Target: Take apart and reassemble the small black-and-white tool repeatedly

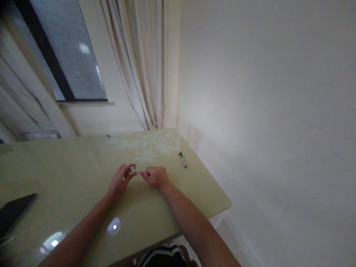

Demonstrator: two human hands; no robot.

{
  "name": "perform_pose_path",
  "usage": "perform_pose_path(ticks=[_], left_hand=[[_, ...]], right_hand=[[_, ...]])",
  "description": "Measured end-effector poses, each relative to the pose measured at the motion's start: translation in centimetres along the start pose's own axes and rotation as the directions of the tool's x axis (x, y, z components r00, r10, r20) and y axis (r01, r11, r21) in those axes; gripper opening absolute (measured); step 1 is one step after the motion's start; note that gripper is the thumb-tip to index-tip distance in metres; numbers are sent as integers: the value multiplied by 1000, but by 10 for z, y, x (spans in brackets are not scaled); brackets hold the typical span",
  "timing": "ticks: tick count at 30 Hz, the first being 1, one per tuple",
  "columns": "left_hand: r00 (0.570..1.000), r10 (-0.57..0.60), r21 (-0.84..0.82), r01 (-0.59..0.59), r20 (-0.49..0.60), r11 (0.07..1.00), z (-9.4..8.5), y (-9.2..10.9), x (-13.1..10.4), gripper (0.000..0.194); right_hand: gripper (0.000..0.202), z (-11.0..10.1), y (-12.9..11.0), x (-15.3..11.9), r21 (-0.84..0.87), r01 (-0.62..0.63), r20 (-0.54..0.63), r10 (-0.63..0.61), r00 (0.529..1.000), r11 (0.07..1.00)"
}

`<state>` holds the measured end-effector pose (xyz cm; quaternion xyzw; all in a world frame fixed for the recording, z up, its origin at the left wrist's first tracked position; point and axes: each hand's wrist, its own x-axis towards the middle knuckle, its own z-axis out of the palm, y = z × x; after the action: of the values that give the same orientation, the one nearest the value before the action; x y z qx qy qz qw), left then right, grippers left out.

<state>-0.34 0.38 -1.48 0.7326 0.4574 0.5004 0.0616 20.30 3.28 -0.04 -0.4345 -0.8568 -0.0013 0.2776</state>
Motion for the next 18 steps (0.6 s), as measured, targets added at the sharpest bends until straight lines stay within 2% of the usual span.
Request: perform_pose_path(ticks=[1, 5, 8, 12, 15, 18], left_hand=[[1000, -3, -1, 3, -6, 1000, 0, 0, 0, 31], [1000, -6, 4, 6, -10, 1000, 0, -3, -1, 31], [1000, 8, 11, -8, 4, 1000, 0, -4, -1, 31], [1000, 20, 10, -20, 19, 1000, 0, -5, -2, 32], [1000, 20, 3, -20, 16, 1000, 0, -4, -2, 32], [1000, 15, 3, -15, 22, 1000, 0, -4, -3, 32]], right_hand=[[50, 0, 1, 0, 1, 11, 5, -11, 1000, 1000], [52, 1, 1, 0, -14, -104, -58, 103, 993, 994], [50, 1, 0, 0, 7, 7, -2, -7, 1000, 1000], [52, 1, 0, 0, -8, -91, -46, 90, 995, 996], [50, 2, 0, -1, -4, -11, -26, 10, 1000, 1000], [51, 3, 0, 0, -15, -79, -74, 78, 994, 997]])
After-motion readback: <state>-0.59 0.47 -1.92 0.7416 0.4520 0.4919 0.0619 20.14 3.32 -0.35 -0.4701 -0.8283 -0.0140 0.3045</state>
